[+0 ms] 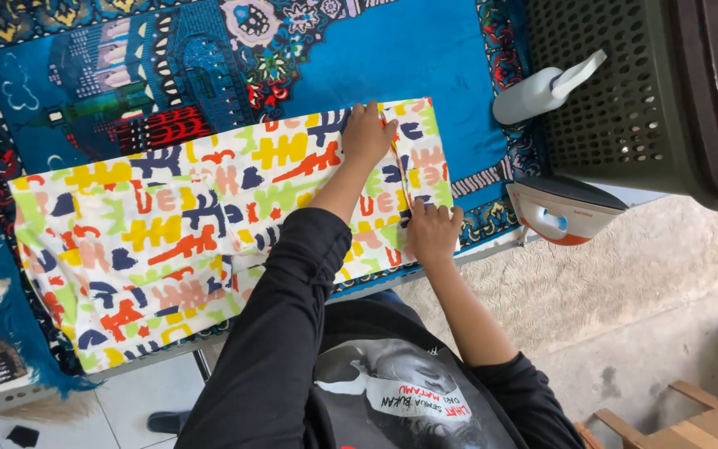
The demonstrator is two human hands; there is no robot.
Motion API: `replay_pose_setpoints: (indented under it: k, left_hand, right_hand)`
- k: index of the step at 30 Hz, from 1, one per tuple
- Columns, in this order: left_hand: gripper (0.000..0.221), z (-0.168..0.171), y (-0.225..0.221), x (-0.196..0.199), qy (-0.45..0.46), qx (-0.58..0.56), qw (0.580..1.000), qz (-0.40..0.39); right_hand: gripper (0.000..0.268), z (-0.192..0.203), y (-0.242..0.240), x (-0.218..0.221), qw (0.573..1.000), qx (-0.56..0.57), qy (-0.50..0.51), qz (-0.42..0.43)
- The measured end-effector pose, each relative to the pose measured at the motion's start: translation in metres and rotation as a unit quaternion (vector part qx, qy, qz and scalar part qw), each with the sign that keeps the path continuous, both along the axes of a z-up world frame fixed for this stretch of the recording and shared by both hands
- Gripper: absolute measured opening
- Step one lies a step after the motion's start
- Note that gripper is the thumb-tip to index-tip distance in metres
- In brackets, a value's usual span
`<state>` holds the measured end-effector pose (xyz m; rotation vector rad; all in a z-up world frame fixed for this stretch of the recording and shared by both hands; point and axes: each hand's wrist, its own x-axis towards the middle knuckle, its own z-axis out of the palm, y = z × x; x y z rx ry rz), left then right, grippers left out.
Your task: Ironing a piece of patterned fabric using a steam iron and a spray bottle on a pressing table.
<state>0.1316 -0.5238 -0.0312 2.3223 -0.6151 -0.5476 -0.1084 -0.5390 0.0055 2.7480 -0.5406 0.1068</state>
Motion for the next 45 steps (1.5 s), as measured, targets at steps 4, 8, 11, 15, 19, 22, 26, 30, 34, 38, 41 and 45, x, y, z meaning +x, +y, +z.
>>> replay_pose_setpoints:
  k: [4, 8, 11, 15, 19, 22, 26, 30, 34, 38, 41, 45]
  left_hand:
    - [0.054, -0.003, -0.019, 0.005, -0.029, 0.027, 0.999, -0.019]
    - [0.032, -0.025, -0.036, 0.004, -0.037, 0.006, 0.999, -0.011]
    - [0.033, -0.021, -0.039, 0.002, 0.091, -0.068, 0.993, 0.022]
    - [0.065, 0.053, -0.008, 0.022, 0.355, -0.112, 0.922, 0.107]
    - [0.050, 0.108, 0.053, 0.035, 0.452, -0.128, 0.861, 0.197]
    - [0.050, 0.084, 0.104, 0.032, 0.296, -0.233, 0.898, 0.227]
    - [0.050, 0.089, 0.164, 0.048, 0.316, -0.226, 0.885, 0.257]
    - [0.044, 0.049, 0.210, 0.069, 0.310, -0.151, 0.902, 0.259]
    - [0.040, -0.008, 0.256, 0.093, 0.294, -0.150, 0.910, 0.250]
    - [0.041, -0.043, 0.276, 0.115, 0.248, -0.160, 0.929, 0.225]
    - [0.035, 0.007, 0.282, 0.120, 0.270, -0.117, 0.931, 0.216]
    - [0.030, 0.019, 0.282, 0.120, 0.306, -0.139, 0.916, 0.221]
  right_hand:
    - [0.034, 0.009, 0.014, 0.002, 0.993, 0.071, 0.074, -0.053]
    - [0.037, 0.025, 0.014, 0.010, 0.982, 0.152, 0.088, -0.075]
    - [0.034, 0.027, 0.017, 0.008, 0.985, 0.162, 0.034, -0.047]
    - [0.034, 0.011, 0.031, 0.006, 0.974, 0.221, -0.056, 0.003]
    - [0.055, 0.019, 0.062, 0.023, 0.957, 0.272, -0.086, 0.050]
    - [0.040, 0.016, 0.096, 0.032, 0.974, 0.174, -0.103, 0.099]
    - [0.043, 0.017, 0.137, 0.047, 0.966, 0.214, -0.071, 0.126]
    - [0.044, 0.007, 0.177, 0.062, 0.962, 0.221, -0.063, 0.146]
    - [0.038, 0.016, 0.219, 0.081, 0.964, 0.226, -0.033, 0.138]
    - [0.035, 0.003, 0.250, 0.097, 0.962, 0.244, -0.002, 0.121]
    - [0.034, -0.004, 0.266, 0.098, 0.964, 0.246, 0.023, 0.103]
    - [0.038, 0.002, 0.275, 0.104, 0.956, 0.277, 0.043, 0.083]
